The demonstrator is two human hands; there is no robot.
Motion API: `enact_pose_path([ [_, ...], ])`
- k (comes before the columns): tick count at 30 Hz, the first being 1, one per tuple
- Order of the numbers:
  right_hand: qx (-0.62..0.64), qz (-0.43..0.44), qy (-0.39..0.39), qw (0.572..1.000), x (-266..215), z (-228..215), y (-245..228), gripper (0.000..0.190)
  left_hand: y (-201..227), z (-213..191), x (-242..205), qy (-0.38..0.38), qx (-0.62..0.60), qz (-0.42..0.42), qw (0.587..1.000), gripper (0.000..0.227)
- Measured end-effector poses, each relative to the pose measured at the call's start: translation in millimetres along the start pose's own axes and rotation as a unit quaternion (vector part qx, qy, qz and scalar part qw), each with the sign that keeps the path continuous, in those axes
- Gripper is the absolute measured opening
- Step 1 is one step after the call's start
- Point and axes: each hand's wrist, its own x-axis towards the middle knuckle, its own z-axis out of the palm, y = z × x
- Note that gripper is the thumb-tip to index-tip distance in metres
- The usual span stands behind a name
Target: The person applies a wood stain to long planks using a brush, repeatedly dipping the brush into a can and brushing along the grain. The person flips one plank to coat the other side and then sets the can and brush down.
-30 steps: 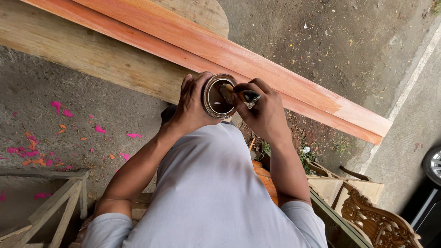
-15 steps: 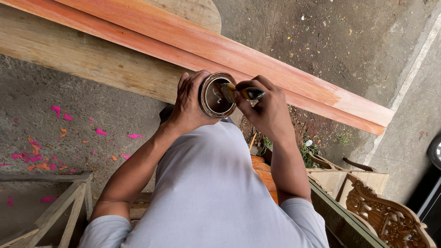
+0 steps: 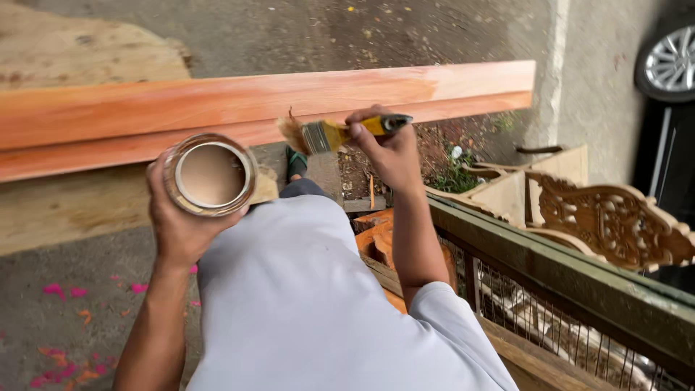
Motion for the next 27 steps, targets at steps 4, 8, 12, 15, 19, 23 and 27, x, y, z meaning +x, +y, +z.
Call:
enact_pose_path([
  [4, 0.023, 0.028, 0.177, 0.984, 23.9, -53.4, 69.8, 0.026, 10.3, 1.1, -0.4, -0.020, -0.013, -0.021, 1.000, 0.109],
  [8, -0.072, 0.029, 0.291, 0.954, 32.6, -137.5, 132.2, 0.031, 23.3, 10.3, 9.9, -0.022, -0.005, -0.026, 0.999, 0.108],
  [12, -0.149, 0.025, 0.387, 0.910, 26.7, -239.0, 170.7, 0.027, 37.9, 25.0, 19.4, -0.015, 0.021, -0.021, 0.999, 0.105],
  [15, -0.213, -0.012, 0.451, 0.867, 25.9, -285.8, 183.1, 0.019, 47.4, 35.9, 20.4, -0.002, 0.028, -0.038, 0.999, 0.106],
  [19, -0.311, -0.043, 0.414, 0.854, 28.2, -248.7, 174.6, 0.012, 55.4, 47.8, 26.1, 0.011, 0.048, -0.054, 0.997, 0.108],
  [23, -0.280, -0.099, 0.266, 0.917, 21.3, -122.4, 140.7, 0.009, 57.8, 60.2, 27.7, 0.022, 0.049, -0.060, 0.997, 0.109],
  [27, -0.153, -0.005, 0.102, 0.983, 15.7, -60.6, 114.0, 0.018, 58.2, 71.6, 28.8, 0.031, -0.014, -0.091, 0.995, 0.113],
])
